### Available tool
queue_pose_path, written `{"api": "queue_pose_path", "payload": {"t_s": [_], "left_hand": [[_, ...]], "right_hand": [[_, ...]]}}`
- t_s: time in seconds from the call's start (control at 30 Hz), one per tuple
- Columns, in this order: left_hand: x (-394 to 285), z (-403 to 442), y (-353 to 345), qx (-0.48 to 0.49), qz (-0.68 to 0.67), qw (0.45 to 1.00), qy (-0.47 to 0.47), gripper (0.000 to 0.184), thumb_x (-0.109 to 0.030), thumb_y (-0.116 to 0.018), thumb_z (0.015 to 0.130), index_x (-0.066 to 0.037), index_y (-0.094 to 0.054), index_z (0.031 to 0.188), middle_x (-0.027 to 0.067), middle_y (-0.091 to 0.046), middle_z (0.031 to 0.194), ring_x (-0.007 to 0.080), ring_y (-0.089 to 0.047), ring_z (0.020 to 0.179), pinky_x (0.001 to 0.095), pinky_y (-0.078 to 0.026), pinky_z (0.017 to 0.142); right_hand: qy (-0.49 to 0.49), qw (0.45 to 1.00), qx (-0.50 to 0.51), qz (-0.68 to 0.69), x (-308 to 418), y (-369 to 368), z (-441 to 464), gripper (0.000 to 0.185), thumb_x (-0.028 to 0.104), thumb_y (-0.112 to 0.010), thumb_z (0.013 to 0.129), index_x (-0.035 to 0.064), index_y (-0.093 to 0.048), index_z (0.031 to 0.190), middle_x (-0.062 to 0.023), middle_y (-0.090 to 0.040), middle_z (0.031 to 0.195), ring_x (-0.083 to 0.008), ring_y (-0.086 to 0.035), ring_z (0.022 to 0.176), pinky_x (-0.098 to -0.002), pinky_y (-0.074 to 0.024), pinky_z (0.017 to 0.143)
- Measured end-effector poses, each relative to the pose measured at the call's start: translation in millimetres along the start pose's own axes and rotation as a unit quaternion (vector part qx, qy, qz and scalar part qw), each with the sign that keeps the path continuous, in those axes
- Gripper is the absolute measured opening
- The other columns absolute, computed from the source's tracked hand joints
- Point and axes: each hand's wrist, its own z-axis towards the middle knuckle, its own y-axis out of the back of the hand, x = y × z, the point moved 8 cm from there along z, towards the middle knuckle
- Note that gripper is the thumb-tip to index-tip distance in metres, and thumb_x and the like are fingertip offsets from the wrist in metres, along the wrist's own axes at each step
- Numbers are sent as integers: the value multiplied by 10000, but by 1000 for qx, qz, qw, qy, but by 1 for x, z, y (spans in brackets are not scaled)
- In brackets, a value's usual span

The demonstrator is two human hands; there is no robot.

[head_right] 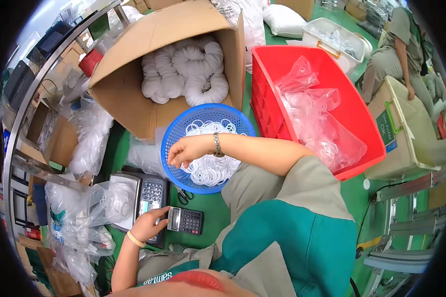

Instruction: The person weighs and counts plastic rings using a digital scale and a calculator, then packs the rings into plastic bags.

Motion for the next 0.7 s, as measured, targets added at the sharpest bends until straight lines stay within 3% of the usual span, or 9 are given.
{"api": "queue_pose_path", "payload": {"t_s": [0.07, 0.13, 0.7], "left_hand": [[-1, 0, 1, 5, -2, 1000, 5, 383, -213, -549, 755, -64, -508, 1106, 155, -577, 925, 315, -556, 814, 378, -446, 701], [-1, 1, 0, 10, -4, 1000, 10, 383, -213, -547, 755, -66, -507, 1107, 156, -576, 926, 316, -556, 812, 379, -447, 700], [1, 0, 0, 7, -3, 1000, 18, 365, -210, -545, 761, -77, -512, 1099, 151, -576, 914, 315, -556, 813, 378, -448, 695]], "right_hand": [[3, 1000, -1, 2, -2, 0, 1, 220, 147, -535, 817, 20, -554, 995, -21, -566, 878, -80, -520, 757, -223, -444, 681], [22, 1000, 0, 1, -7, 2, 4, 254, 211, -549, 805, 64, -558, 1012, -9, -575, 861, -75, -518, 665, -225, -423, 642], [6, 1000, -1, 3, -4, 2, 1, 223, 156, -547, 813, 24, -554, 992, -24, -571, 867, -81, -524, 727, -212, -442, 663]]}}
